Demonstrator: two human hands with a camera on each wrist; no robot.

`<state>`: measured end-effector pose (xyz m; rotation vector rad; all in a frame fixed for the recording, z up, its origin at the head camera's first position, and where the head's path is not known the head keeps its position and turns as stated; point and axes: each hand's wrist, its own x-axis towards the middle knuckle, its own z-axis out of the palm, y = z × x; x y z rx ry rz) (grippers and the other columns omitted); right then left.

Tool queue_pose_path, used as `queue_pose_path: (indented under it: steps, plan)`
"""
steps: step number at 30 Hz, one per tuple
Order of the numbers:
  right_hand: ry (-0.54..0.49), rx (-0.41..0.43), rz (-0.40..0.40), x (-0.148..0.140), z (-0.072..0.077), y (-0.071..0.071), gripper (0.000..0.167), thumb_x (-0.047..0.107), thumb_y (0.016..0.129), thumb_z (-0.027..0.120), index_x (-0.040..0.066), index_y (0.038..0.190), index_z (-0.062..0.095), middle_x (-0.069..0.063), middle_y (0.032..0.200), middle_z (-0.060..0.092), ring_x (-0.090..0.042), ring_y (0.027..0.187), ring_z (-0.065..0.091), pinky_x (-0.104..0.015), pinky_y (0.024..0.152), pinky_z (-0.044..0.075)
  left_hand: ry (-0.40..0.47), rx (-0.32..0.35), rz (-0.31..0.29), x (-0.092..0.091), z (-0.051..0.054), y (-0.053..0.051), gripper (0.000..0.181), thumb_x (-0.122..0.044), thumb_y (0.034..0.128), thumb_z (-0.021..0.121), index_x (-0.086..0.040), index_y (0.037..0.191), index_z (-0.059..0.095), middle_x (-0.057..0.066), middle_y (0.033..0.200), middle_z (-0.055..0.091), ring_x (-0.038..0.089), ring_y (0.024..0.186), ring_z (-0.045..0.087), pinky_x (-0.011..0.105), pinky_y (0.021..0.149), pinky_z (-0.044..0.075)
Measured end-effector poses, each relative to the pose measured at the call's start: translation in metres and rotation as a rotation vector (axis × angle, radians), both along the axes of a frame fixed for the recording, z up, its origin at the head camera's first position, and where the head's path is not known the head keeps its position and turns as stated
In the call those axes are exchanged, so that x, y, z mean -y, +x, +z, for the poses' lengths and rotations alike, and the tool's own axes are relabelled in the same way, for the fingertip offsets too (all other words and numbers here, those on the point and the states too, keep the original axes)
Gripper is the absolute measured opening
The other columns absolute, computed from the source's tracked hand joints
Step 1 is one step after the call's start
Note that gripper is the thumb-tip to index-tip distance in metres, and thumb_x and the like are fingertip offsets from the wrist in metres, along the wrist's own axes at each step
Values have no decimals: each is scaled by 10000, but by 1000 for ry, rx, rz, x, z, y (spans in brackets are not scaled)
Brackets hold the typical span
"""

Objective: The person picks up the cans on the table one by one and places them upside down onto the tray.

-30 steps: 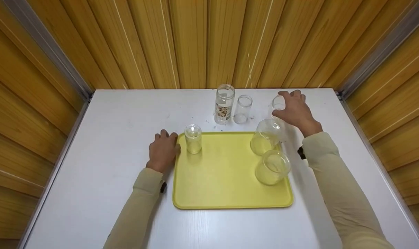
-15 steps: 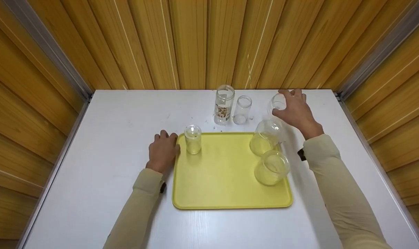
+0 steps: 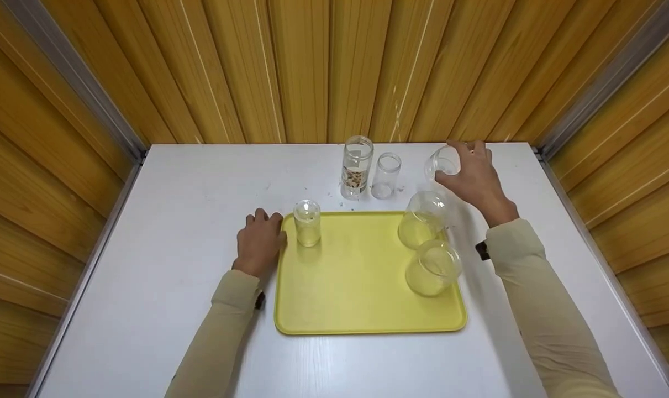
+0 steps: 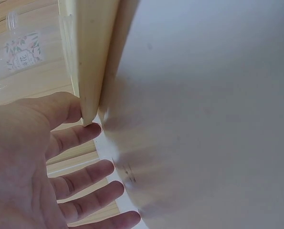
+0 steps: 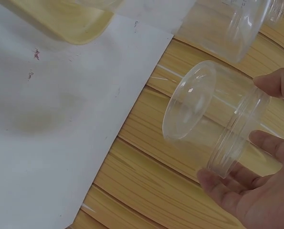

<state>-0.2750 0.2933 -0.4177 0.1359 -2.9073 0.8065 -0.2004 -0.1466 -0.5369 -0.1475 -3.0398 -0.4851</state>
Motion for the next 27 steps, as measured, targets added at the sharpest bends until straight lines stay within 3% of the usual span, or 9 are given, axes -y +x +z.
queue_pose_path:
  steps: [5,10,27]
  plan:
    - [-32,-24,-14,0,-1,2,754,266,902,762,72,1575,481,-276,1452,371,-462,1328,380,-662,928,473,-2,4,2,0,0,0,328,-233,1051,604,-50,1308,695,239,1217,582,404,1033,570,546,727,568]
    - [-72,-39,-13,-2,-3,3,740,268,913,764,62,1567,487,-282,1450,382,-458,1354,374,-664,1008,438,2,8,3,0,0,0,340,-241,1053,607,-52,1323,691,236,1230,584,404,1054,571,549,741,567]
    - [-212,-18,-16,-6,-1,9,749,286,943,773,50,1581,460,-328,1434,376,-472,1328,414,-640,1067,391,-9,34,11,-1,0,-1,348,-252,1059,589,-69,1341,680,217,1215,565,377,1030,550,536,742,562]
